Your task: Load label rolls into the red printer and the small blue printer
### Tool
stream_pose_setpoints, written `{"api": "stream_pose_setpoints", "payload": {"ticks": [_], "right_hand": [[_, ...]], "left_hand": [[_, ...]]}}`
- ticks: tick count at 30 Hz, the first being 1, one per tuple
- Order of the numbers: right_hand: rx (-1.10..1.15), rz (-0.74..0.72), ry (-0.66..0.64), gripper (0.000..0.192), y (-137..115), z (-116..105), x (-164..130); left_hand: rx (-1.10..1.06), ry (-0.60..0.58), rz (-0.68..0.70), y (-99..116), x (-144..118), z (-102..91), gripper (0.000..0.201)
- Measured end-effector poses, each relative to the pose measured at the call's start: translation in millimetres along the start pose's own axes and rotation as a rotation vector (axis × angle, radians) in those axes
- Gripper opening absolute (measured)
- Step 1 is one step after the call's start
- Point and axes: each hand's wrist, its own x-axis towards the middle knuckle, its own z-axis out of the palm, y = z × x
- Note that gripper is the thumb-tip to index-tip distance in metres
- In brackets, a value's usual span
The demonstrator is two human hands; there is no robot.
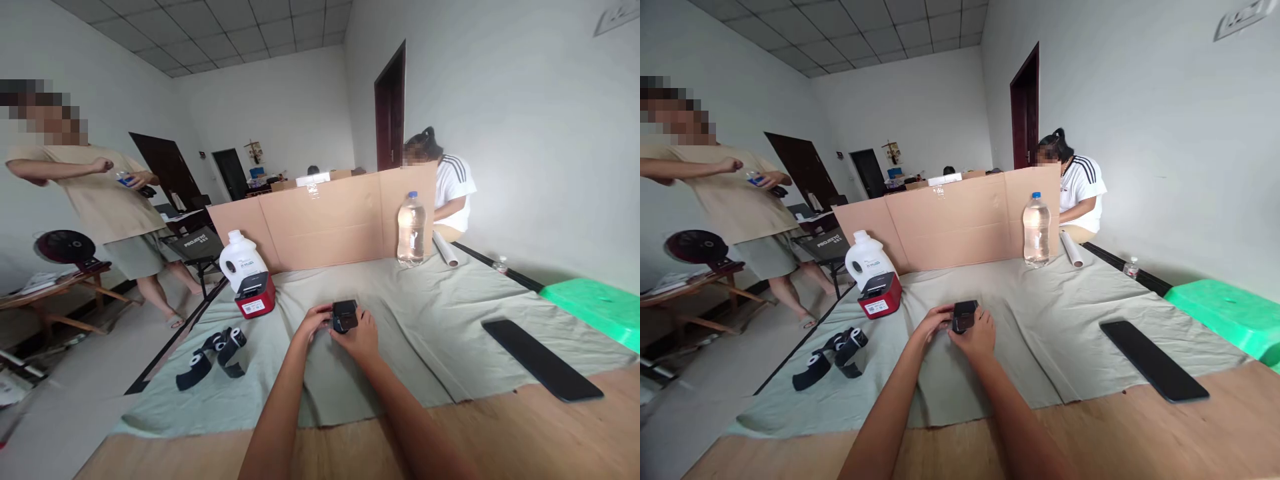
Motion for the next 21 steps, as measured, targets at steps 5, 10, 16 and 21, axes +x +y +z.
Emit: {"api": "stream_pose_setpoints", "payload": {"ticks": [5, 10, 16, 21], "right_hand": [[0.051, -0.112, -0.140, 0.086, 21, -6, 11], [0.090, -0.099, -0.243, 0.083, 28, -10, 16], [0.110, -0.114, -0.274, 0.085, 29, -11, 20], [0.099, -0.102, -0.305, 0.086, 27, -14, 20]], "left_hand": [[0.007, -0.009, -0.068, -4, 3, -8.3, 0.059], [0.031, -0.022, -0.115, 0, 4, -8.3, 0.072], [0.073, -0.007, -0.139, 3, 2, -6.4, 0.082], [0.103, 0.003, -0.133, 4, 2, -4.1, 0.081]]}}
